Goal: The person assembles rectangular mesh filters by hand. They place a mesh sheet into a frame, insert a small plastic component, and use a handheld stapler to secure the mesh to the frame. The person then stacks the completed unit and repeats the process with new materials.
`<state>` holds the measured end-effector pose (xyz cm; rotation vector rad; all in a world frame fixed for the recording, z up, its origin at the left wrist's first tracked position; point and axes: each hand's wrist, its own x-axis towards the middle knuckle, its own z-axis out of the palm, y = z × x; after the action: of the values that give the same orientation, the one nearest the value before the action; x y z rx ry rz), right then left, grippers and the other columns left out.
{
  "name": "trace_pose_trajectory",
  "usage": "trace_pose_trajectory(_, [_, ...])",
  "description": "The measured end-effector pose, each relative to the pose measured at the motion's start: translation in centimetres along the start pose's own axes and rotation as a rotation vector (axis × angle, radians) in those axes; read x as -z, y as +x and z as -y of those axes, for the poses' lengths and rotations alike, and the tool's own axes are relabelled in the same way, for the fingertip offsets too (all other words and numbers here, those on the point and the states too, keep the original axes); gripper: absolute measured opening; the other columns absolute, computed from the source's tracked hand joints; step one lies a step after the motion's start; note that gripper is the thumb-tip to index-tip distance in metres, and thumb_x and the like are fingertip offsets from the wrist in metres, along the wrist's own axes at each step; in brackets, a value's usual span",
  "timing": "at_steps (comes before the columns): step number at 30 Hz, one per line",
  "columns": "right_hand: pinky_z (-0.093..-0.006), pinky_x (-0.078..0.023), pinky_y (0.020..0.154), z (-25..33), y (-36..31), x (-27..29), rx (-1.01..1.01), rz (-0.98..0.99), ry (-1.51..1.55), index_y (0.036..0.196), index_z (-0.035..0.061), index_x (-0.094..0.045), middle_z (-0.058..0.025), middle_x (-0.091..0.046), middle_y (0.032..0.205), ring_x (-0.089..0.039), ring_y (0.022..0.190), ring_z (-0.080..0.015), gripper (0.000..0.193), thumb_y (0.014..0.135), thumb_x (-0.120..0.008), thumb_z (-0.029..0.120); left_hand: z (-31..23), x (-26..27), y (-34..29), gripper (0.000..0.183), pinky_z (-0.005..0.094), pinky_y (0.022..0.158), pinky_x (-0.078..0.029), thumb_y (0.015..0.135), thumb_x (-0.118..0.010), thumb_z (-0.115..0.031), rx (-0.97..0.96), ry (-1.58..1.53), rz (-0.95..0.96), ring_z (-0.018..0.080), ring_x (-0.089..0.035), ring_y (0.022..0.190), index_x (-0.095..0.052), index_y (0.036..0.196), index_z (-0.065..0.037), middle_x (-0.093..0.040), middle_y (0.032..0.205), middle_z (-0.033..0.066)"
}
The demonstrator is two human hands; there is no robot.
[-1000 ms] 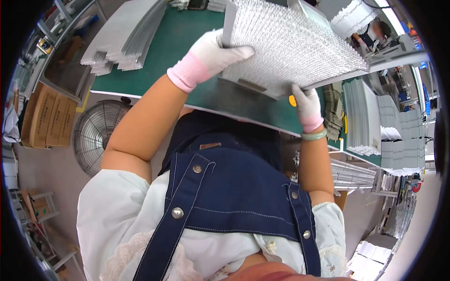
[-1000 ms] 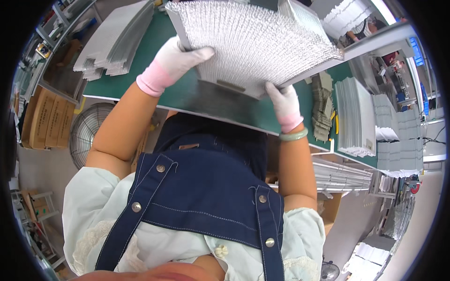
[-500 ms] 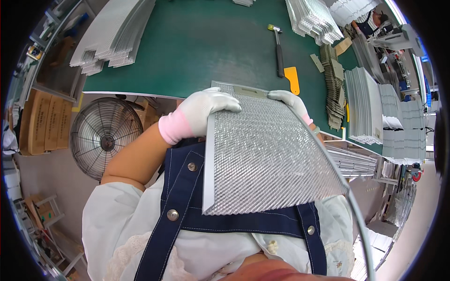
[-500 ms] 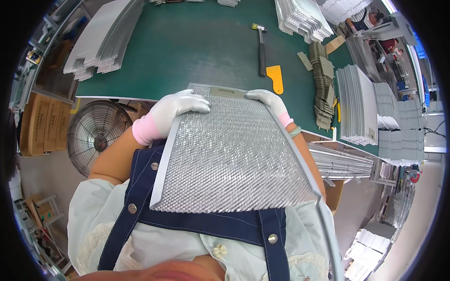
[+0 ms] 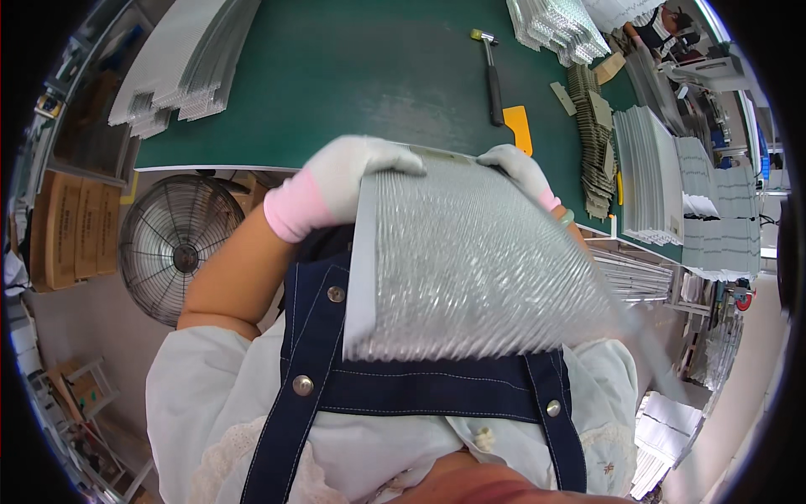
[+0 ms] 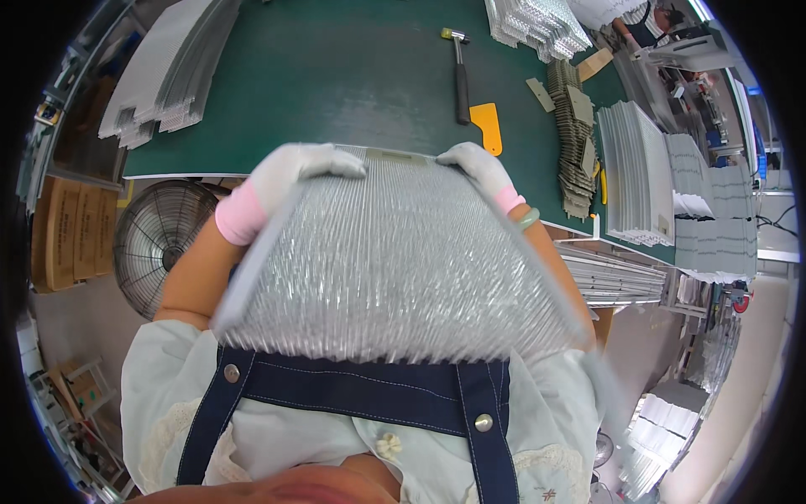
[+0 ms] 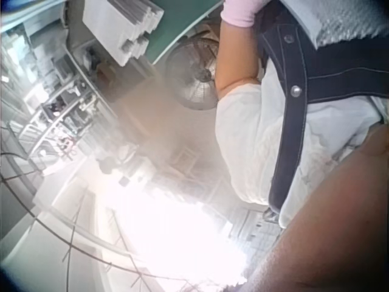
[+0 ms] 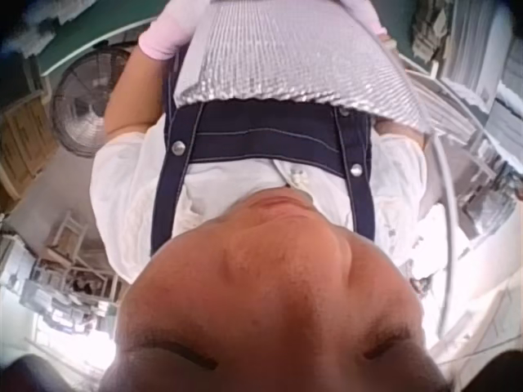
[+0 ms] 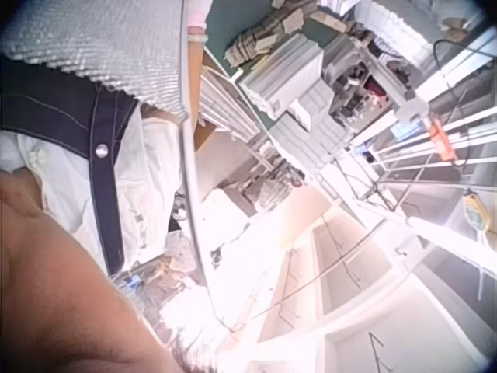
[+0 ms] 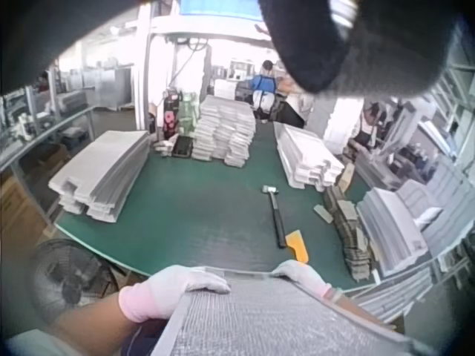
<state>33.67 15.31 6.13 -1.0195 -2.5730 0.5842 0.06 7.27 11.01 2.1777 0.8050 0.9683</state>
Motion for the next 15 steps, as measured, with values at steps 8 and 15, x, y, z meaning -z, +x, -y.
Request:
trace_pose_trajectory(8, [-0.0332, -0.051, 0.09, -2.3, 1.1, -1.2, -0.396, -0.143, 0.452, 0.112, -0.0007, -0.067, -0.0112, -0.071, 0.107, -0.066, 0.101, -0.0214, 0.044, 0.075, -0.082, 0.019, -1.4, 4.4, 6.8, 0.037, 0.0323, 0.081, -0.053, 0.086, -0.073, -0.032, 0.203, -0.021, -0.131, 0.0214, -0.067, 0.084, -0.07, 0.105, 0.0, -0.072, 0.089, 0.0132])
trace_pose_trajectory(15, [-0.0327, -0.055, 0.085, -0.2, 2.3, 1.0, -0.415, 0.0, 0.565, 0.112, -0.002, -0.067, -0.0106, -0.071, 0.107, -0.067, 0.096, -0.0201, 0.046, 0.071, -0.082, 0.011, -6.0, 6.9, 12.4, 0.033, 0.0286, 0.09, -0.049, 0.092, -0.068, -0.009, 0.067, -0.603, -0.315, 0.0116, -0.062, 0.101, -0.064, 0.123, 0.0, -0.069, 0.112, 0.0051])
